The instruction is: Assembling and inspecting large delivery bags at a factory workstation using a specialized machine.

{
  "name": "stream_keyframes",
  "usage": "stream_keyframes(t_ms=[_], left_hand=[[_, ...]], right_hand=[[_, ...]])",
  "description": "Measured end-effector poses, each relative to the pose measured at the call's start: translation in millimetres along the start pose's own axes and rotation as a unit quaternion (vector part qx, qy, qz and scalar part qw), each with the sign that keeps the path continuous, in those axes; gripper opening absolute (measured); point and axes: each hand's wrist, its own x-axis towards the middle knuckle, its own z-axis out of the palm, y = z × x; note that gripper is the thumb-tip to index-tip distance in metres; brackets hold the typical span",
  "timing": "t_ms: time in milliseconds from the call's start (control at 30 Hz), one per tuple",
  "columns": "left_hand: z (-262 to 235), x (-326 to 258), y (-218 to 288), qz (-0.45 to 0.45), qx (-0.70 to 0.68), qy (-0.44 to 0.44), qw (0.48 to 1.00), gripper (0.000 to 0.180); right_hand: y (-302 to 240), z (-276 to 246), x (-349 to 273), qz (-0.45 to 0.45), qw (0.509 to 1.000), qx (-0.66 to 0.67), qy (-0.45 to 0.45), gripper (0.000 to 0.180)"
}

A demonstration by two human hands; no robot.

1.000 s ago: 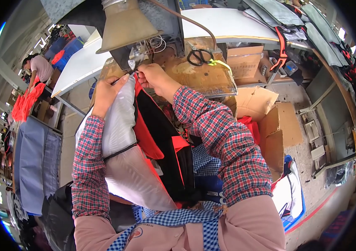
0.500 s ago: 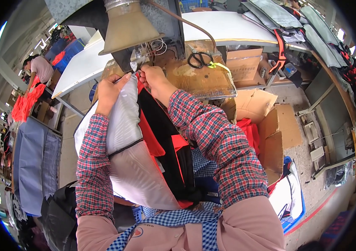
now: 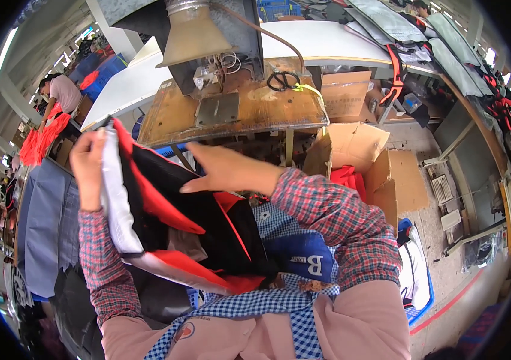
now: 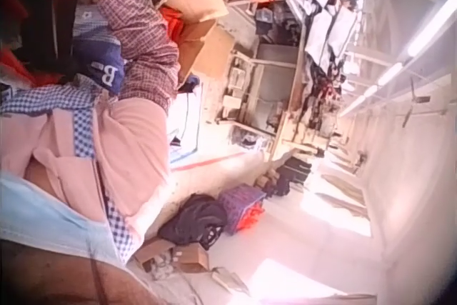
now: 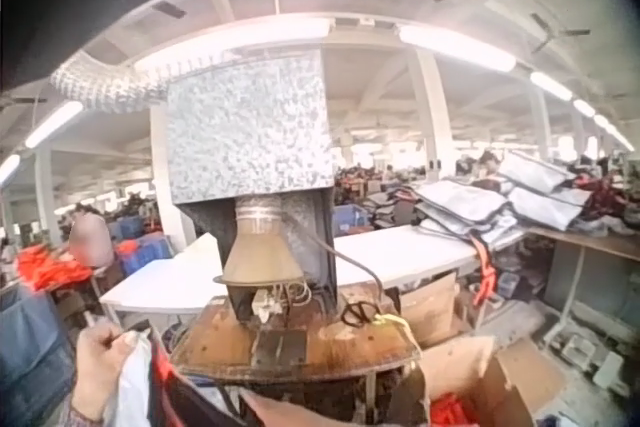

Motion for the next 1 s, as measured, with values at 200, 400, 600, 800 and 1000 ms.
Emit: stream_keyframes(t_ms=[200, 400, 600, 800, 1000], left_hand=[[-72, -28, 138, 0.102, 0.081, 0.136, 0.982, 0.017], [-152, -60, 213, 0.082, -0.037, -0.002, 0.996, 0.044], [-105, -66, 154, -0.074, 0.019, -0.35, 0.934, 0.049], [10, -170, 4, -0.49, -0.26, -0.407, 0.726, 0.067], [73, -167, 10, -0.389, -0.144, -0.431, 0.801, 0.078]], right_hand=[[-89, 4, -4, -0.071, 0.985, 0.099, 0.124, 0.035], [-117, -73, -16, -0.138, 0.955, 0.166, 0.204, 0.027], [-65, -160, -104, -0.134, 0.946, 0.069, 0.287, 0.03], [-81, -149, -229, 0.016, 0.963, 0.093, 0.251, 0.036], [-60, -142, -302, -0.009, 0.97, 0.208, 0.128, 0.053]])
